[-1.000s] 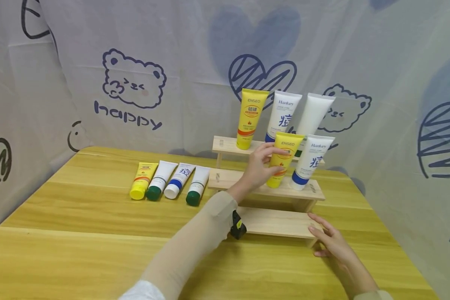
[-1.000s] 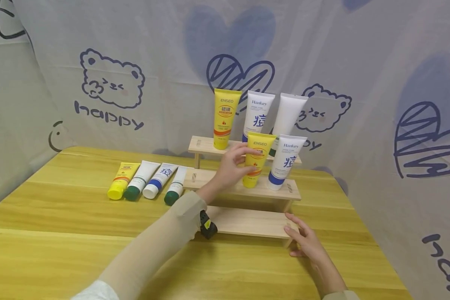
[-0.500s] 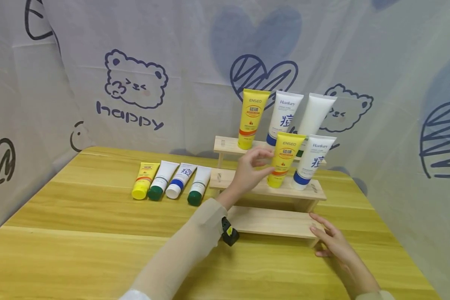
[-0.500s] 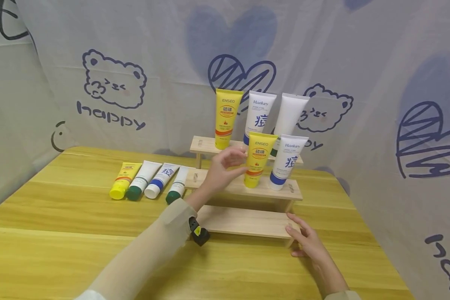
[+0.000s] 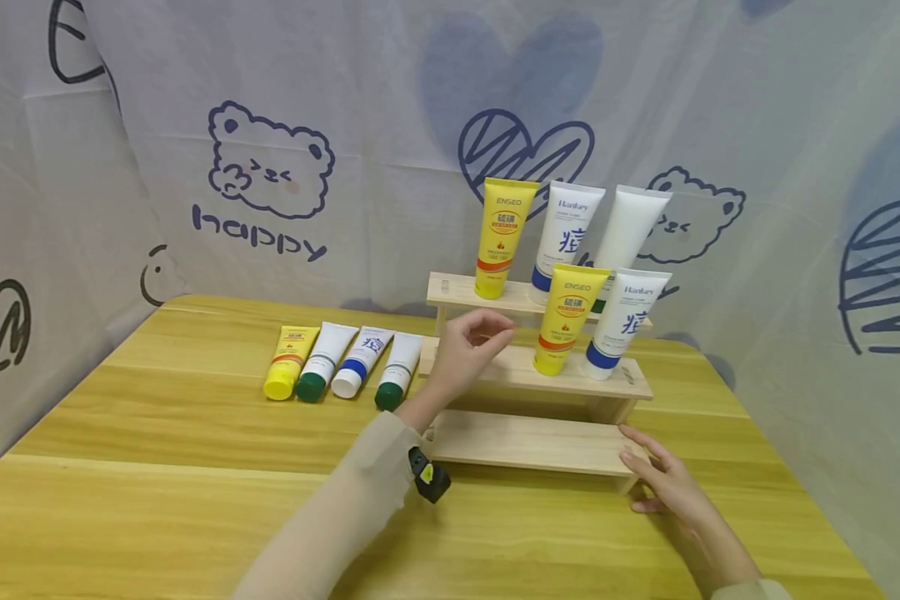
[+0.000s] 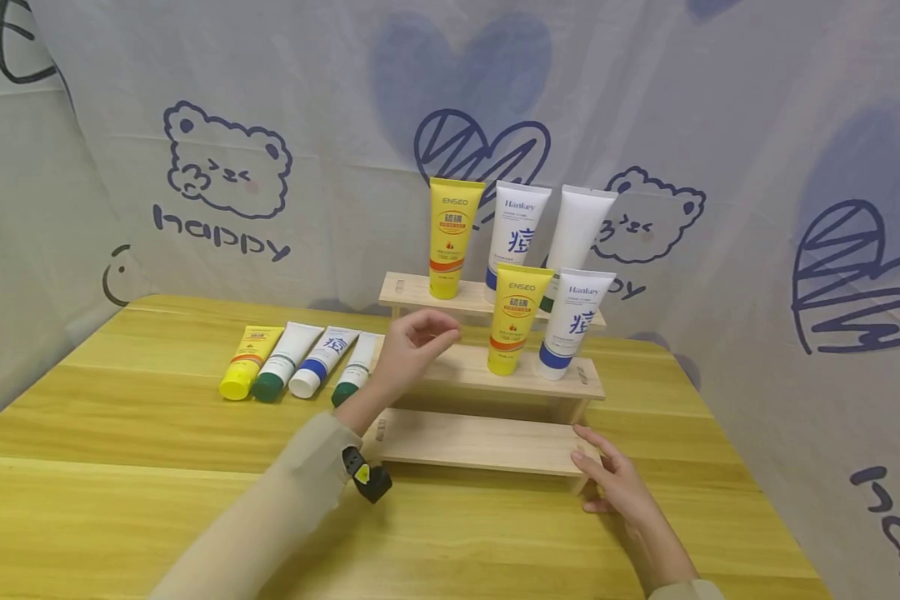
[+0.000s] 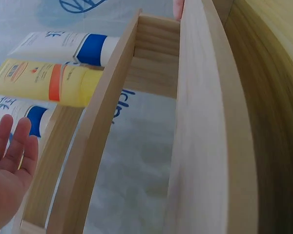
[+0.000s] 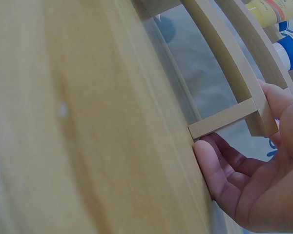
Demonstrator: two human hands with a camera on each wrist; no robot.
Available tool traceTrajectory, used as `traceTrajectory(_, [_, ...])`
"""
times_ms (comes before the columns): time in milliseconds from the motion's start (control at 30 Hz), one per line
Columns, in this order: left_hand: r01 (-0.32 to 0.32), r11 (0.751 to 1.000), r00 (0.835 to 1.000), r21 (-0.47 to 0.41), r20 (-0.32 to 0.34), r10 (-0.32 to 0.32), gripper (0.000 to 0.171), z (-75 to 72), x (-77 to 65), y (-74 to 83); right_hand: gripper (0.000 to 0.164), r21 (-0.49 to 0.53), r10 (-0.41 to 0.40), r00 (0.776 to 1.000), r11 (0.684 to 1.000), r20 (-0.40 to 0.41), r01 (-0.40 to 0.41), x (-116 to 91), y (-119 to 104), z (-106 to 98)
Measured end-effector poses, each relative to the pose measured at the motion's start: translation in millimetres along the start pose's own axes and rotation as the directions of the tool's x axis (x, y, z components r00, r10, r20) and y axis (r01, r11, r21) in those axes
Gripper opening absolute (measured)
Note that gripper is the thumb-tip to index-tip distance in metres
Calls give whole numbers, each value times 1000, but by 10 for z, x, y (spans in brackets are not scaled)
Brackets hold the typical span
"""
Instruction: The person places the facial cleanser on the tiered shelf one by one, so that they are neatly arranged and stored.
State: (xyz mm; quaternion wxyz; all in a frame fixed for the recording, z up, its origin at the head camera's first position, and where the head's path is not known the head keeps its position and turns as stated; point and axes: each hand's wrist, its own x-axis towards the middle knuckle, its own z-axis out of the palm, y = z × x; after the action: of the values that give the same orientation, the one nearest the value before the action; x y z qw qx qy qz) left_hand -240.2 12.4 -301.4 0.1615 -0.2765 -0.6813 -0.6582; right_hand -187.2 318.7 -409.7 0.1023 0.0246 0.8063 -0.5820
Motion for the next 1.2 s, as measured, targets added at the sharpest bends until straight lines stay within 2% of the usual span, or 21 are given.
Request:
traceTrajectory(300, [66, 996, 997, -53, -23, -68, 11, -224, -106, -87, 57, -2, -6, 1000, 1000, -7, 6, 3, -1, -3])
traceTrajectory(600, [72, 997, 995, -41, -60, -75, 12, -484, -185, -161, 58, 3, 4, 1000, 1000, -17, -4, -4, -18, -1])
traceTrajectory(700, [69, 996, 994, -51, -76, -73, 13, -578, -198, -253, 57, 6, 6, 1000, 1000, -18, -6, -5, -17, -1])
traceTrajectory(833, [77, 997, 990, -29, -114, -80, 14, -722, -217, -411, 57, 4, 0, 1000, 1000, -11, 0, -2, -16, -2])
traceTrajectory(933, [93, 996, 985, 8, -144, -91, 15, -831, -246, -470, 57, 5, -5, 1000, 1000, -7, 5, 0, -15, -4])
traceTrajectory(1100, [125, 991, 978, 47, -172, -115, 14, -1001, -319, -518, 57, 7, 2, 1000, 1000, -9, -2, 0, -13, -6])
traceTrajectory(1200, [140, 988, 976, 71, -180, -126, 14, -1079, -373, -436, 57, 3, 1, 1000, 1000, -4, -1, 0, -9, -7])
